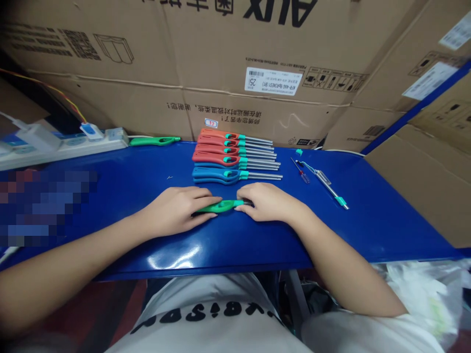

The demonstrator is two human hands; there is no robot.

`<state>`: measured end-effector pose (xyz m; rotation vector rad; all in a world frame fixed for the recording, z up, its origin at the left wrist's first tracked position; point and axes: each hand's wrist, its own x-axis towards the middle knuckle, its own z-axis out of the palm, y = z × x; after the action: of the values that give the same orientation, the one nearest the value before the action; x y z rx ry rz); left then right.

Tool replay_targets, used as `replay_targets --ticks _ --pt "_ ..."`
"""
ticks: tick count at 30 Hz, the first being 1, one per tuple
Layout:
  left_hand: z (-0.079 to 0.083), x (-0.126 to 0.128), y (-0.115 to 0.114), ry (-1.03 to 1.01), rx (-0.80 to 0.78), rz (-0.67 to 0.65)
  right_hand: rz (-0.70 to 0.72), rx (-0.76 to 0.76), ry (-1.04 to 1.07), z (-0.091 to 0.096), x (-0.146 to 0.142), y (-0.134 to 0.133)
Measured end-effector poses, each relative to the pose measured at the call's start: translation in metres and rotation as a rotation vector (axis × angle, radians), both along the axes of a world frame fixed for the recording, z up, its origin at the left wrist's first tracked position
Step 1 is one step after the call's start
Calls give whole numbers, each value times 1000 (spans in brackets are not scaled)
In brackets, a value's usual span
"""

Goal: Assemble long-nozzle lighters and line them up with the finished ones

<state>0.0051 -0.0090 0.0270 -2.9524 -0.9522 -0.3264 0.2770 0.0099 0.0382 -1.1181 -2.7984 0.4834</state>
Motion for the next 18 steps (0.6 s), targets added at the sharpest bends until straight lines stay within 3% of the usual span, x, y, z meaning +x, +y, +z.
replay_targets --ticks 6,8,10,12,14,16,18 --pt "2 -3 3 21 -87 38 -71 -242 -81 19 29 9" --pt "4 -4 4 19 -113 57 -123 -260 -54 25 38 12" --pt "6 -5 5 13 -133 71 -314 -122 -59 32 47 15" --pt "8 -5 4 6 -153 78 -641 80 -148 36 56 19" --pt "8 -6 4 -4 -176 77 -944 190 -285 36 65 24" --pt "9 -6 3 -23 -206 73 -1099 162 -398 32 72 32" --pt "9 -5 3 -51 -238 68 -1138 73 -476 26 76 39"
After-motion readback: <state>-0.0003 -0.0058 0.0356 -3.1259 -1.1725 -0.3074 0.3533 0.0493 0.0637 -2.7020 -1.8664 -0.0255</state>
